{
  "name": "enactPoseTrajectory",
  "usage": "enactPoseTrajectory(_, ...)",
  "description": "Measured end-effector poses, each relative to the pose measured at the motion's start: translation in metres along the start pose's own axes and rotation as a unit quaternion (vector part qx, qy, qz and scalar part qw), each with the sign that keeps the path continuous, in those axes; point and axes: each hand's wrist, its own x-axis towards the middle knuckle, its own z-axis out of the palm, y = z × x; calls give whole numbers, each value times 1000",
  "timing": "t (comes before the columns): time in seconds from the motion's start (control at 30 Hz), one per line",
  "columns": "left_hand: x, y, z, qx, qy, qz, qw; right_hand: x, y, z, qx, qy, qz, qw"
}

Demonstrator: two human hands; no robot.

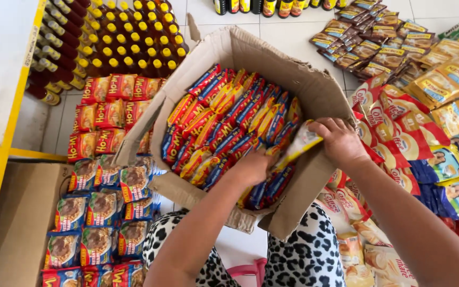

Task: Organizing and stocking instant noodle packets on shelves and into boxes.

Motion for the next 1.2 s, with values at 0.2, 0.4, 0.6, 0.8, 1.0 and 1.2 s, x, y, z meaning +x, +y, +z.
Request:
enactPoseTrajectory(0.2, -28, -14, 38, 102, -24, 23, 994, 5, 4, 10, -49, -84, 28, 995)
enactPoseTrajectory(0.4, -37, -8, 12, 51, -12, 57, 997, 10, 11, 13, -63, -145, 46, 986)
enactPoseTrajectory(0.6, -13, -17, 66, 112, 34, 64, 991, 15, 6, 6, -71, -177, 32, 981)
enactPoseTrajectory(0.8, -39, 2, 9, 62, -26, 54, 996, 29, -3, 18, -52, -327, 49, 942)
enactPoseTrajectory(1.0, -33, -5, 47, 104, 35, 45, 993, 41, -18, 36, -156, -395, 3, 905)
enactPoseTrajectory(1.2, -39, 3, 39, 90, 8, 19, 996, 44, -10, 51, -160, -431, -49, 887)
